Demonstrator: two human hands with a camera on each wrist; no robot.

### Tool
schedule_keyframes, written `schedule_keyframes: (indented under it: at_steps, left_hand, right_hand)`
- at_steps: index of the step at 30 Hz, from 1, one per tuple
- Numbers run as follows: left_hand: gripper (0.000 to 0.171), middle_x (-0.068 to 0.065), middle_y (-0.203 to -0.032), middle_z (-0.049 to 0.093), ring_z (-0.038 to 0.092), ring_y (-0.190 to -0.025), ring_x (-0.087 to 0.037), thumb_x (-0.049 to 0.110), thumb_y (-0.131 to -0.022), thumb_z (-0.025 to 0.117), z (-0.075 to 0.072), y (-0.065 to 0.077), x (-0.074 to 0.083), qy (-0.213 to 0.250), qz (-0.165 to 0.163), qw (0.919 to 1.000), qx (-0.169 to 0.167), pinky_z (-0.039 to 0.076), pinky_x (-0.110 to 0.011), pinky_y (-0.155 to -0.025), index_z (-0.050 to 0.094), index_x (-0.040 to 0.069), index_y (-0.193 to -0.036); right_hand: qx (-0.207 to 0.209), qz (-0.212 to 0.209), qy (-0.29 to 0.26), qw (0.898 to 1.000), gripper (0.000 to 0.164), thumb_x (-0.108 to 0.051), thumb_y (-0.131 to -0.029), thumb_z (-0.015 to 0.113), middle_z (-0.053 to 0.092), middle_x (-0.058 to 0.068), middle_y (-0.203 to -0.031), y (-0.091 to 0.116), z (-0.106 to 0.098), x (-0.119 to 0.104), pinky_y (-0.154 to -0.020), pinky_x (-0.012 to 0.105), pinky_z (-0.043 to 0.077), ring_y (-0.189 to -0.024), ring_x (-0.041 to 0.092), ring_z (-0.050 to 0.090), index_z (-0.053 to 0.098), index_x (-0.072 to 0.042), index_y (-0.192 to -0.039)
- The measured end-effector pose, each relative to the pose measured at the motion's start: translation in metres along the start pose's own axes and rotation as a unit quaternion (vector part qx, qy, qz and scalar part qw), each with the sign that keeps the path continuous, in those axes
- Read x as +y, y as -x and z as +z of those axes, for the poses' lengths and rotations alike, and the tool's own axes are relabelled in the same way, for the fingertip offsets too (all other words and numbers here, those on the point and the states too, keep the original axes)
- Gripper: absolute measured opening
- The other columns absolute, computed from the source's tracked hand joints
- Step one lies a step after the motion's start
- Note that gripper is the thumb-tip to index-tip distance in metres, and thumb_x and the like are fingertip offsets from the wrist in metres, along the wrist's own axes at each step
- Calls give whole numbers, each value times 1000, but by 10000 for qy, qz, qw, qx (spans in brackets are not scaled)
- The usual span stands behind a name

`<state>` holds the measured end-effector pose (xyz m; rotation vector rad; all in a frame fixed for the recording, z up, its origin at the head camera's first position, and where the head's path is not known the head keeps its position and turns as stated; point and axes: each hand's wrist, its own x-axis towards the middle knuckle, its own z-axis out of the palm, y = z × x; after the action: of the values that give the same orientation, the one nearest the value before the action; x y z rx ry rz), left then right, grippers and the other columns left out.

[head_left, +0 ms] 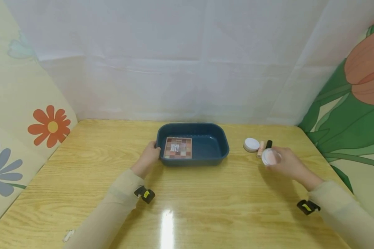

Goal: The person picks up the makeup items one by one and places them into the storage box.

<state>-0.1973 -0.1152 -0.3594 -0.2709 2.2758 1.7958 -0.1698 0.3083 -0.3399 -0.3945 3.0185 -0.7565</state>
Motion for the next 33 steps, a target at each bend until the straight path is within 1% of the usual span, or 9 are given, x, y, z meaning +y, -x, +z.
schedule_keyframes:
  at_steps: [5, 8, 11, 17, 22, 25, 27, 30, 33]
  left_hand:
    - [47, -32, -149, 26, 23, -141, -42, 5, -102, 25, 1, -1, -3, -132, 143, 9998, 101, 23, -50, -116, 21, -14, -145]
    - [47, -32, -149, 27, 24, -140, -42, 5, -103, 25, 1, -1, -4, -174, 152, 9997, 109, 25, -51, -115, 21, -14, -145]
    - [47, -32, -150, 25, 23, -141, -42, 5, -102, 25, 1, 0, -3, -126, 120, 9998, 83, 25, -51, -115, 20, -13, -146]
    - [49, -30, -154, 17, 16, -143, -41, 4, -103, 24, 0, 1, 0, -40, -37, 10000, -30, 21, -51, -116, 15, -11, -148]
    - [50, -30, -155, 16, 16, -143, -40, 5, -103, 25, 0, 0, 1, 5, -54, 10000, -36, 23, -51, -116, 14, -11, -149]
    - [50, -30, -154, 17, 16, -144, -40, 4, -103, 25, 0, -2, 1, -44, -70, 10000, -3, 21, -50, -117, 15, -11, -149]
    - [50, -31, -153, 18, 19, -142, -41, 2, -101, 26, 0, -4, 1, 14, -78, 10000, -11, 22, -49, -116, 15, -13, -148]
    - [50, -32, -151, 22, 27, -139, -42, -2, -100, 26, -1, -7, 2, 116, -157, 9998, -76, 28, -49, -114, 15, -14, -147]
    - [51, -32, -149, 26, 33, -134, -42, -5, -98, 27, -4, -9, 3, 47, -163, 9997, -179, 34, -49, -110, 16, -15, -147]
  right_hand:
    - [-8, -73, 46, 10000, 72, -5, -74, 79, 47, 49, -115, 1, 0, -9, -85, 67, 44, -104, 60, 49, 40, 30, -123]
    - [-40, -83, 39, 9999, 74, -6, -75, 79, 45, 49, -119, 1, 0, -14, -88, 69, 41, -108, 61, 45, 38, 30, -126]
    - [-57, -81, 1, 10000, 74, -7, -76, 79, 45, 48, -119, 1, 1, -18, -88, 68, 41, -108, 61, 44, 38, 29, -127]
    - [-34, -54, -5, 10000, 75, -7, -76, 79, 44, 48, -118, 2, 2, -26, -87, 69, 41, -108, 61, 44, 38, 27, -128]
    - [-103, -33, 35, 9999, 78, -9, -77, 78, 41, 48, -121, 1, 2, -33, -89, 70, 39, -109, 60, 43, 36, 25, -133]
    - [-61, -146, 43, 9999, 77, -9, -77, 78, 42, 47, -122, -1, 1, -38, -89, 69, 40, -109, 59, 44, 37, 24, -133]
    - [-23, -187, 38, 9998, 77, -9, -76, 78, 42, 47, -123, -3, 0, -41, -88, 69, 40, -109, 59, 44, 38, 23, -132]
    - [27, -251, 33, 9997, 76, -9, -75, 78, 42, 46, -122, -6, 0, -47, -90, 69, 39, -109, 59, 44, 39, 24, -131]
    - [38, -300, 4, 9995, 75, -8, -75, 79, 42, 47, -122, -7, 0, -53, -92, 70, 38, -110, 60, 43, 39, 25, -130]
